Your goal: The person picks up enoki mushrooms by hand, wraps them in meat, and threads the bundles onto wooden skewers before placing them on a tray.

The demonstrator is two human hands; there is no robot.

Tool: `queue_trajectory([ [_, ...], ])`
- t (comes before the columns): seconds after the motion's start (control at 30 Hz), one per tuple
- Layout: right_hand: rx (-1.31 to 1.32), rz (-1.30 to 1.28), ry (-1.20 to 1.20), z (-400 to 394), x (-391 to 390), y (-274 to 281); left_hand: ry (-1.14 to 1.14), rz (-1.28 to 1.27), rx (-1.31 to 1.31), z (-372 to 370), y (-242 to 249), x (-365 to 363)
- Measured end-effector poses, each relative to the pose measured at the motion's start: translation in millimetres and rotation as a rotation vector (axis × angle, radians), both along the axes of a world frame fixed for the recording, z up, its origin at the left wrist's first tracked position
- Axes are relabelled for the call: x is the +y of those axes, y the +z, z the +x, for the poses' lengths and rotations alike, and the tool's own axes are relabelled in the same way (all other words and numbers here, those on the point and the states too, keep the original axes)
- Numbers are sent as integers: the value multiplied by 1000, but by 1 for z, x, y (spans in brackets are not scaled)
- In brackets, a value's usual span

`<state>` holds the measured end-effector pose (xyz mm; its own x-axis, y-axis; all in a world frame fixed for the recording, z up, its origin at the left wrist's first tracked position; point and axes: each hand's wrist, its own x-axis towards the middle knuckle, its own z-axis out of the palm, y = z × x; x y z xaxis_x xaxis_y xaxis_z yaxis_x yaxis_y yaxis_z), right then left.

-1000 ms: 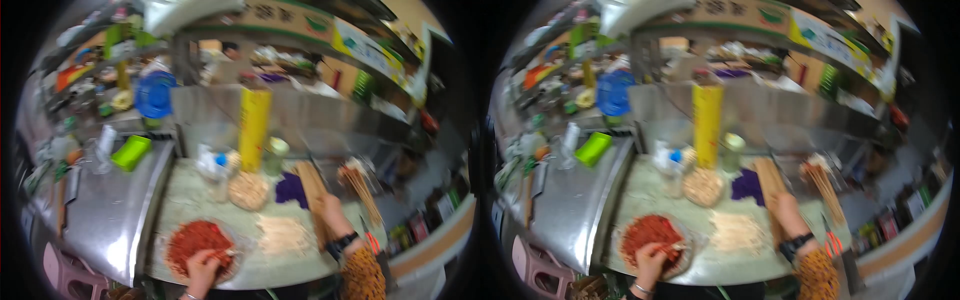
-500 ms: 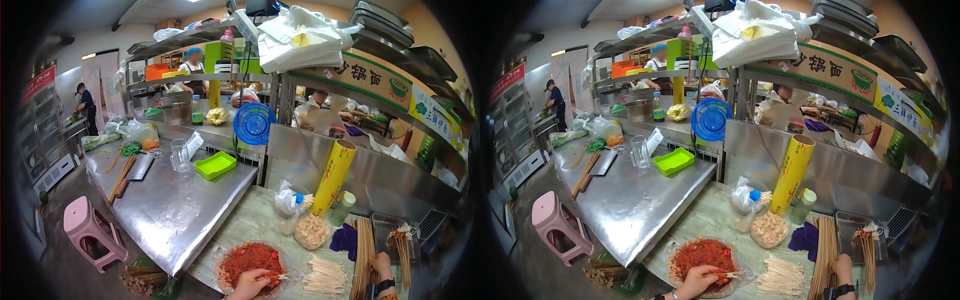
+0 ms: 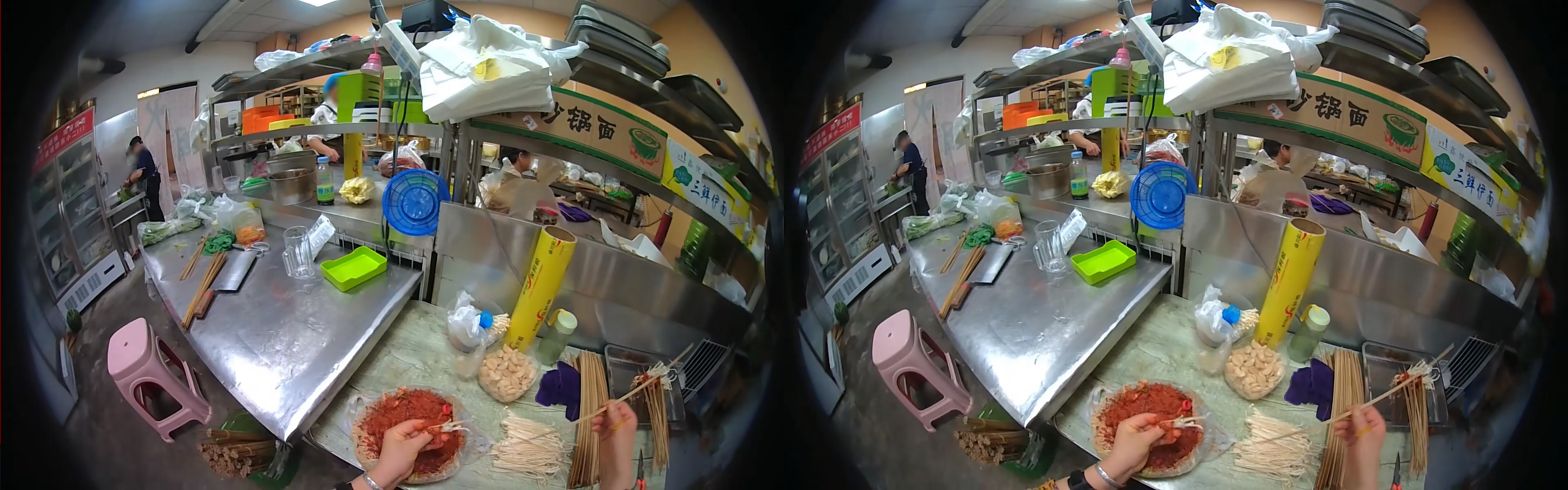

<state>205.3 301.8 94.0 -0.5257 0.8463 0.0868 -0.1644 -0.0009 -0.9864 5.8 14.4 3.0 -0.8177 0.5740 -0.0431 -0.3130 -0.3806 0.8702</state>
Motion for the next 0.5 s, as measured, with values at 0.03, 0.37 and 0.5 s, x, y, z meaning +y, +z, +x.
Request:
queue_trajectory([
  [0.03, 148, -21, -5, -8, -17, -6, 35, 58, -113, 3, 10, 2],
  [0.37, 171, -89, 397, -51, -151, -48, 77, 115, -217, 4, 18, 5],
  [0.5, 175, -208, 550, -50, -150, -49, 53, 53, -172, 0, 2, 3],
])
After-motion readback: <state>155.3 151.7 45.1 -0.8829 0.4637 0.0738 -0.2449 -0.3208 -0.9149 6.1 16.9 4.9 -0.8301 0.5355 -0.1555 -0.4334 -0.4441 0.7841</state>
